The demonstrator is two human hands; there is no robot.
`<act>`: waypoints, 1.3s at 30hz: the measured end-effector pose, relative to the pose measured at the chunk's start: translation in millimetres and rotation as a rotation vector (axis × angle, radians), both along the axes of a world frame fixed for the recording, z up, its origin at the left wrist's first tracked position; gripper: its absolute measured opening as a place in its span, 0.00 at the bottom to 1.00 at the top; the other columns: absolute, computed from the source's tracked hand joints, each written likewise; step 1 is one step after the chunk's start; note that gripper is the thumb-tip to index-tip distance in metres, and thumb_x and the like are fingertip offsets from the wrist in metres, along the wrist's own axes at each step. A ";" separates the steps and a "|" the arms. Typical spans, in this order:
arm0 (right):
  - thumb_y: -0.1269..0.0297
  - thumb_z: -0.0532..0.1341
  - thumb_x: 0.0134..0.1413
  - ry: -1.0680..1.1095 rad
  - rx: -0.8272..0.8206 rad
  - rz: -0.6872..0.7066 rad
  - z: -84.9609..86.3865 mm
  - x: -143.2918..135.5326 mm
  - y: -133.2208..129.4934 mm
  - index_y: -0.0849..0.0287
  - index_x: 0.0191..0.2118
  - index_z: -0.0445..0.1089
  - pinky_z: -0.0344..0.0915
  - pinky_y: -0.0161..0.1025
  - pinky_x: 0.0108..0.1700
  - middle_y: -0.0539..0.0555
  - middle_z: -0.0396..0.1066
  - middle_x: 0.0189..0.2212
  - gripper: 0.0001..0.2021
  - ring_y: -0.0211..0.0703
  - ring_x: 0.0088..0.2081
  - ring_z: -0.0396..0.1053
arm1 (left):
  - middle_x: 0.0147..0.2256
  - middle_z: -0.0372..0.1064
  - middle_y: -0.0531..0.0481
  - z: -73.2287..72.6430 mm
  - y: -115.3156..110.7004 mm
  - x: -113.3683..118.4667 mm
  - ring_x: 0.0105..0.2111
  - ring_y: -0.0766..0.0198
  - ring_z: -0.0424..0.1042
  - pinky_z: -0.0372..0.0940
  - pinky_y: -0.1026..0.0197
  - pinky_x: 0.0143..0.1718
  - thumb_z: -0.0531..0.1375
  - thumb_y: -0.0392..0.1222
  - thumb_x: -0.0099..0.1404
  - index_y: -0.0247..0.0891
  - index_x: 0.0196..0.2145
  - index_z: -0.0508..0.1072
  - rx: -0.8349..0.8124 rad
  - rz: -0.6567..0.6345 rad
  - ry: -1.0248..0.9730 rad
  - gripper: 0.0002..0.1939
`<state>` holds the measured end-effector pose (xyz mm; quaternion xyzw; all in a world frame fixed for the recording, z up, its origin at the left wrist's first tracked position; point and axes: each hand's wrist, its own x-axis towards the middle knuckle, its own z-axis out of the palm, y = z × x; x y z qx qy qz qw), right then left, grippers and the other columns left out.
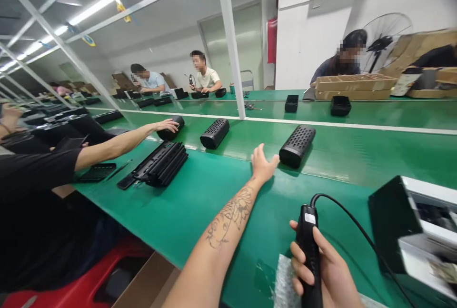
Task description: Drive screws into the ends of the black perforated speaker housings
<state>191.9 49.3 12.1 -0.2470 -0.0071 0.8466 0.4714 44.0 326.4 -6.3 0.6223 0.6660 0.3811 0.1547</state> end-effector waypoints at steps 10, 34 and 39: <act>0.43 0.63 0.68 0.073 -0.160 0.016 -9.2 3.6 9.6 0.56 0.53 0.75 0.63 0.34 0.17 0.43 0.58 0.23 0.21 0.28 0.16 0.52 | 0.75 0.39 0.20 24.3 82.1 -228.9 0.77 0.36 0.45 0.45 0.37 0.77 0.77 0.48 0.55 0.32 0.75 0.39 0.011 0.518 -0.120 0.65; 0.34 0.67 0.59 -0.971 0.555 -0.801 118.5 116.0 -26.3 0.55 0.47 0.70 0.69 0.38 0.24 0.45 0.67 0.23 0.28 0.37 0.19 0.66 | 0.56 0.77 0.40 35.2 -261.4 -115.2 0.54 0.42 0.80 0.76 0.41 0.59 0.80 0.52 0.46 0.45 0.70 0.66 -0.239 -0.326 -0.503 0.56; 0.39 0.68 0.61 -1.272 0.721 -1.155 128.7 175.1 -10.0 0.55 0.43 0.71 0.67 0.38 0.25 0.45 0.69 0.22 0.23 0.39 0.20 0.68 | 0.62 0.74 0.38 35.0 -313.1 -83.1 0.58 0.43 0.79 0.77 0.46 0.59 0.78 0.43 0.52 0.45 0.70 0.64 -0.455 -0.639 -0.549 0.50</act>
